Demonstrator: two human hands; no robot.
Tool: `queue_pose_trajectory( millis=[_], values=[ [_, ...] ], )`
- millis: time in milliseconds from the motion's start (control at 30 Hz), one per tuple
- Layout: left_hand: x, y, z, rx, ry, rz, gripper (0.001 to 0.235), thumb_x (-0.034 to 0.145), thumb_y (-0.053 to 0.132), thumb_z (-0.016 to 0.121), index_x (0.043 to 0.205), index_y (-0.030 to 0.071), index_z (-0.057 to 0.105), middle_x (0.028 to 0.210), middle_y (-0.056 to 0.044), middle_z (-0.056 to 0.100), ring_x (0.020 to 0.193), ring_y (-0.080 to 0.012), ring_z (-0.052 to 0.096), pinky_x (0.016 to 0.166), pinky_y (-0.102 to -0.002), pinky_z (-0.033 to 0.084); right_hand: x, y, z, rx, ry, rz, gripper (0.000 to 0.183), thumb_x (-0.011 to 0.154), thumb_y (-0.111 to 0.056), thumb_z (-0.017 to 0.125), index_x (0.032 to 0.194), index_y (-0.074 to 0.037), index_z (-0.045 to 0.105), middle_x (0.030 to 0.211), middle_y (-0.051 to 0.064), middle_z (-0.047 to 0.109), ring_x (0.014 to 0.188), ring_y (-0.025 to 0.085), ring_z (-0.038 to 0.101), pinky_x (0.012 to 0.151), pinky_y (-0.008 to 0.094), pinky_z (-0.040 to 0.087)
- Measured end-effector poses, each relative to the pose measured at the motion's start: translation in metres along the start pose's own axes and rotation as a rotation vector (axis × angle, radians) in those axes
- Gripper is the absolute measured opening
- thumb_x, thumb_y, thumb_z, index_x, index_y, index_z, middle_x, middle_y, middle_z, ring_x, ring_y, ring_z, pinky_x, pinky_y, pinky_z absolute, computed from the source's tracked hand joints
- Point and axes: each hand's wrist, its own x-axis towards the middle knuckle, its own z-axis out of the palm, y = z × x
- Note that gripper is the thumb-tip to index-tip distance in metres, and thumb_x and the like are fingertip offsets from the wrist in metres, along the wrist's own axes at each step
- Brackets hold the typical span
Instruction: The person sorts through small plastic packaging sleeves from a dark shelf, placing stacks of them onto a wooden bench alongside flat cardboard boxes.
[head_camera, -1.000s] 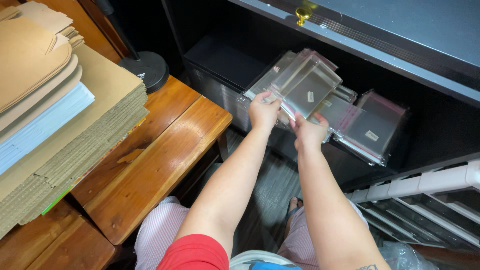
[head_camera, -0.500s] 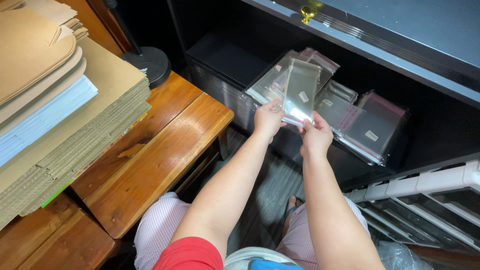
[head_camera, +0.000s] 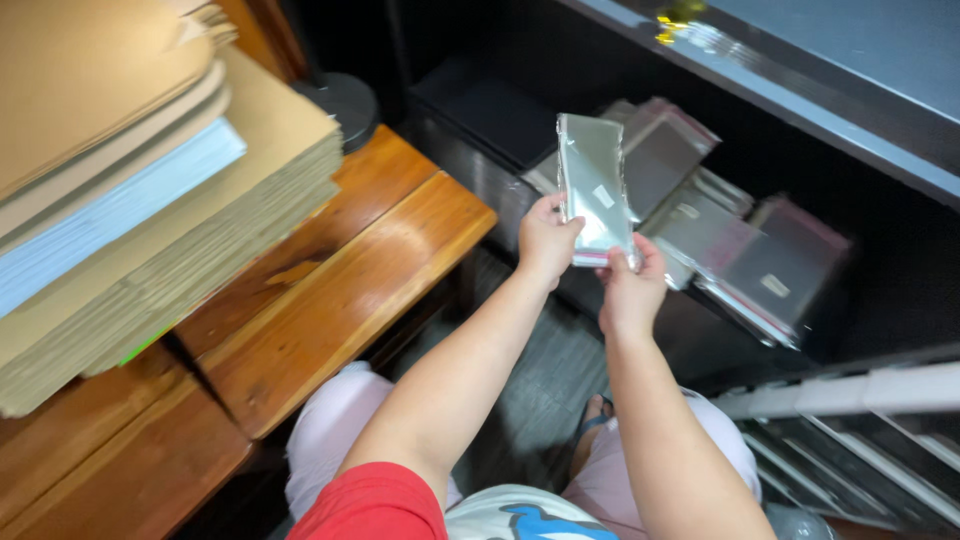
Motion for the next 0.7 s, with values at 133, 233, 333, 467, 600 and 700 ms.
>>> queue_pose_trajectory(
  millis=[133, 233, 333, 467, 600, 700],
  values=[
    [0.036, -0.003, -0.037, 0.064, 0.157, 0.06, 0.043, 0.079, 0.008, 0.079, 0.119, -0.005, 0.067, 0.098, -0.02, 0.074, 0.097, -0.0256, 0.072, 0.084, -0.04, 0.06, -0.015, -0.006, 0.03, 0.009, -0.168, -0.121, 0.032, 0.099, 0.001, 0.067, 0.13, -0.003, 0.061, 0.109, 0.015, 0.064, 0.074, 0.013, 0.07, 0.065, 0.021, 0.065],
    [0.049, 0.014, -0.081, 0.139, 0.271, 0.092, 0.043, 0.077, 0.012, 0.083, 0.115, -0.002, 0.068, 0.1, -0.02, 0.076, 0.1, -0.027, 0.074, 0.085, -0.04, 0.061, -0.017, 0.007, 0.058, -0.042, -0.322, -0.154, 0.035, 0.098, 0.001, 0.069, 0.132, -0.003, 0.062, 0.102, 0.014, 0.068, 0.07, 0.012, 0.069, 0.061, 0.021, 0.063],
    [0.032, 0.049, -0.134, 0.205, 0.376, 0.083, 0.058, 0.076, 0.01, 0.084, 0.129, 0.002, 0.06, 0.106, -0.018, 0.076, 0.105, -0.0265, 0.074, 0.09, -0.038, 0.061, -0.035, 0.011, 0.094, -0.128, -0.45, -0.159, 0.035, 0.096, 0.001, 0.07, 0.131, -0.004, 0.065, 0.099, 0.014, 0.07, 0.063, 0.012, 0.068, 0.056, 0.02, 0.061],
    [0.037, 0.045, -0.196, 0.381, 0.465, 0.01, 0.077, 0.075, 0.011, 0.086, 0.143, 0.014, 0.05, 0.111, -0.01, 0.077, 0.111, -0.0206, 0.074, 0.093, -0.034, 0.062, -0.046, 0.045, 0.14, -0.208, -0.549, -0.101, 0.036, 0.095, -0.001, 0.072, 0.129, -0.009, 0.067, 0.113, 0.015, 0.072, 0.07, 0.011, 0.071, 0.061, 0.022, 0.064],
    [0.059, 0.02, -0.237, 0.458, 0.501, -0.019, 0.08, 0.075, 0.015, 0.088, 0.145, 0.014, 0.049, 0.11, -0.007, 0.077, 0.112, -0.019, 0.073, 0.096, -0.033, 0.061, -0.068, 0.035, 0.159, -0.279, -0.581, -0.162, 0.043, 0.091, 0.0, 0.078, 0.13, -0.008, 0.062, 0.112, 0.017, 0.072, 0.069, 0.014, 0.072, 0.056, 0.022, 0.064],
    [0.072, 0.004, -0.248, 0.516, 0.535, -0.043, 0.084, 0.071, 0.02, 0.092, 0.144, 0.014, 0.052, 0.108, -0.004, 0.077, 0.114, -0.0178, 0.07, 0.098, -0.033, 0.06, -0.073, 0.031, 0.168, -0.415, -0.513, -0.124, 0.048, 0.085, -0.004, 0.083, 0.127, -0.009, 0.06, 0.093, 0.013, 0.072, 0.06, 0.014, 0.07, 0.053, 0.021, 0.062]
  ],
)
